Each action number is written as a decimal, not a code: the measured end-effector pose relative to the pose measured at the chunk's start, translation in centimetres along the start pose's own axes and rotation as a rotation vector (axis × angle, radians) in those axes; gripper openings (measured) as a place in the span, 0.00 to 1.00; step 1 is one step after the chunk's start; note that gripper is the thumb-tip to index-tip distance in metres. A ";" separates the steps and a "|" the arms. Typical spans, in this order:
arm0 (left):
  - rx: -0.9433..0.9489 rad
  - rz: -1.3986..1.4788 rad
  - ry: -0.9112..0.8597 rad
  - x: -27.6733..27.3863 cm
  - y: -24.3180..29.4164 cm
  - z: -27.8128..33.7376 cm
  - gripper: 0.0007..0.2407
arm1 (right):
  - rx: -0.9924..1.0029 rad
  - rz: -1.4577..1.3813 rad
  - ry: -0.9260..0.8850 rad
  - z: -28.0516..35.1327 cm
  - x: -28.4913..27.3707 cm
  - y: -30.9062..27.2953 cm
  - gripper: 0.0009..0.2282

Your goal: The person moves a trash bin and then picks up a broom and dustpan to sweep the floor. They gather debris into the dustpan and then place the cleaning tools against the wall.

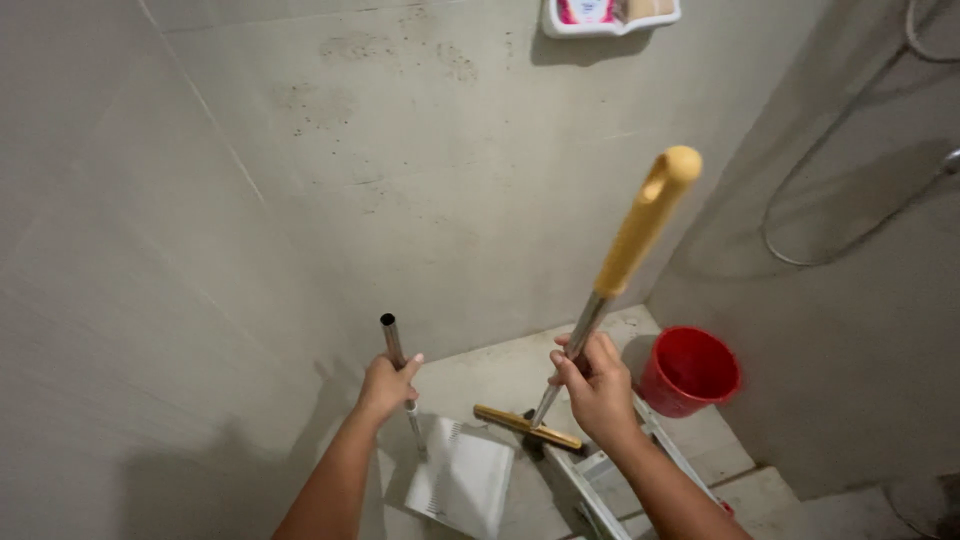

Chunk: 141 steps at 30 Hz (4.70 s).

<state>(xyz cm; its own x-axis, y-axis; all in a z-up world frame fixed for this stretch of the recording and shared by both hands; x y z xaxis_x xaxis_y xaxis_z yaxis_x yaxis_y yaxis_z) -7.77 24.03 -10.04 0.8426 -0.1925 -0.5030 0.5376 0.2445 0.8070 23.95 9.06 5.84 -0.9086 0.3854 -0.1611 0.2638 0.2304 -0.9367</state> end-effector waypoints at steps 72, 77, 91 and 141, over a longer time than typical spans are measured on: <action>-0.212 -0.049 0.331 -10.6 -13.3 -28.2 0.47 | -0.099 0.603 -0.832 -17.9 46.8 25.1 0.38; -0.328 -0.291 0.338 -11.1 -9.9 -23.7 0.44 | -0.130 0.799 -0.767 -16.0 44.7 20.2 0.39; -0.258 -0.792 0.200 -5.7 -6.3 -20.8 0.34 | -0.072 0.923 -0.530 -13.3 35.1 16.0 0.39; 1.056 -0.433 -0.106 23.4 23.9 39.3 0.27 | 0.209 0.997 0.479 26.1 -25.4 -8.9 0.33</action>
<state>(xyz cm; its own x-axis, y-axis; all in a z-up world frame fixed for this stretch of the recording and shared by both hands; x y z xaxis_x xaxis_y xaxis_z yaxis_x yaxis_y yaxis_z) 23.55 -11.95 9.66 0.5596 -0.1574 -0.8137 0.4440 -0.7721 0.4547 36.28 -26.09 10.13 -0.0929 0.6274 -0.7731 0.7025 -0.5090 -0.4975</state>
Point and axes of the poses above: each hand's wrist, its own z-axis away from the middle knuckle, its own x-axis out of the palm, y = z × x, the point moved 8 cm from there along -z, towards the middle knuckle, and after that the axes turned 2 degrees about -z, right-handed, at the moved point
